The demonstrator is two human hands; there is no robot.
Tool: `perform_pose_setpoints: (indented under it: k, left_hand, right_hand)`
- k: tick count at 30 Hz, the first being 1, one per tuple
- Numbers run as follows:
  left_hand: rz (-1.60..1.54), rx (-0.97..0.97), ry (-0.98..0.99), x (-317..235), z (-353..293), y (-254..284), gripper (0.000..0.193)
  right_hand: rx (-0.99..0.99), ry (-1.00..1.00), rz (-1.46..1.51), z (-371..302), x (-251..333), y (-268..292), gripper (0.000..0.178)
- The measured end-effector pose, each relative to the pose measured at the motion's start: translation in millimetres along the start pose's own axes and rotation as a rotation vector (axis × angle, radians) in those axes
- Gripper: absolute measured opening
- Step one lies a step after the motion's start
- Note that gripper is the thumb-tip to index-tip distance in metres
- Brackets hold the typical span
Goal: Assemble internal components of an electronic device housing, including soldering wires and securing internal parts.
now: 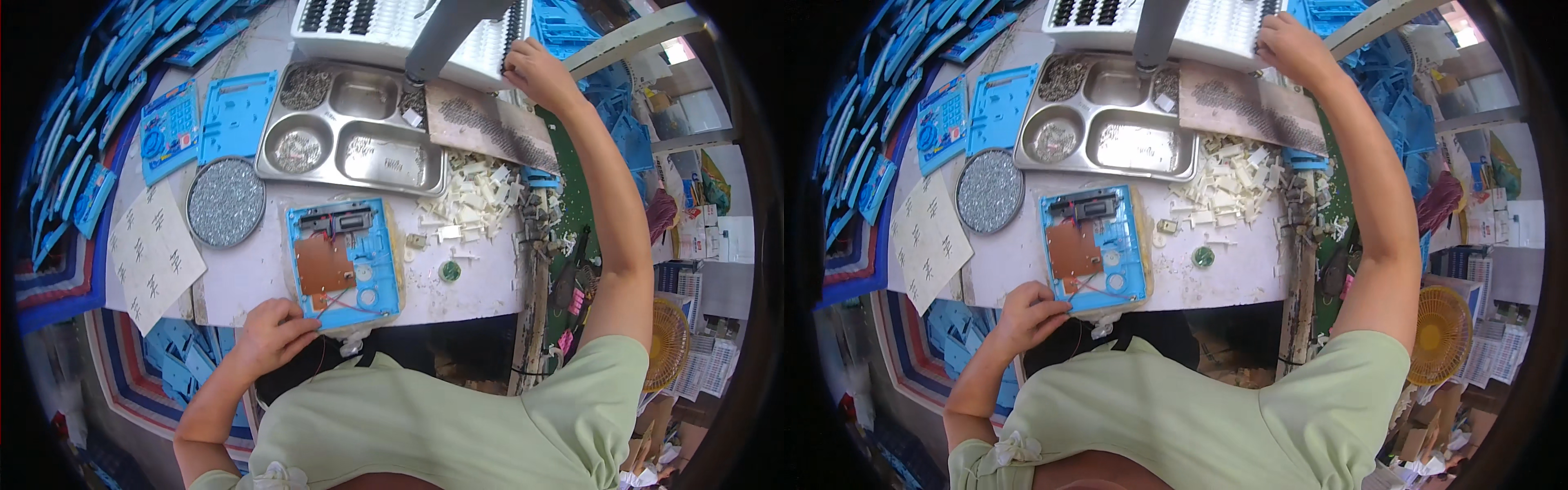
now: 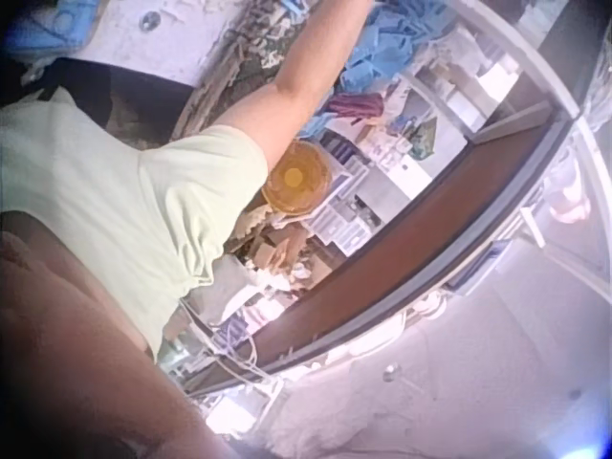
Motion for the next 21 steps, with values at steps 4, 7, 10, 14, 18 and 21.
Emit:
perform_pose_setpoints:
  k: [4,7,10,14,18,21]
  left_hand:
    - [-0.017,-0.025,0.011,1,-3,-1,0.024]
    - [-0.048,-0.018,0.009,1,-1,-1,0.028]
    - [-0.03,-0.01,0.023,-1,-6,-2,0.033]
    - [-0.065,0.001,0.021,0,-3,-2,0.03]
    - [-0.066,0.002,0.038,0,-4,-1,0.027]
    - [-0.077,-0.009,0.037,0,-4,-3,0.027]
  right_hand:
    - [-0.189,-0.08,0.043,-24,-12,-4,0.014]
    - [-0.538,-0.423,0.396,-55,51,29,0.015]
    - [-0.431,-0.446,1.215,-64,186,27,0.024]
    - [0.005,-0.039,1.041,-66,309,26,0.018]
    - [0.083,0.18,0.948,-59,325,10,0.02]
    - [0.042,0.251,0.952,-57,325,9,0.025]
Point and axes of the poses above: each hand's wrist, its own z-axis towards the middle knuckle, its own y-axis out of the back of the hand, x = y × z, the point moved 5 cm from there along z, towards the middle knuckle, and after that the axes turned 2 degrees about x, right-handed, at the moved point
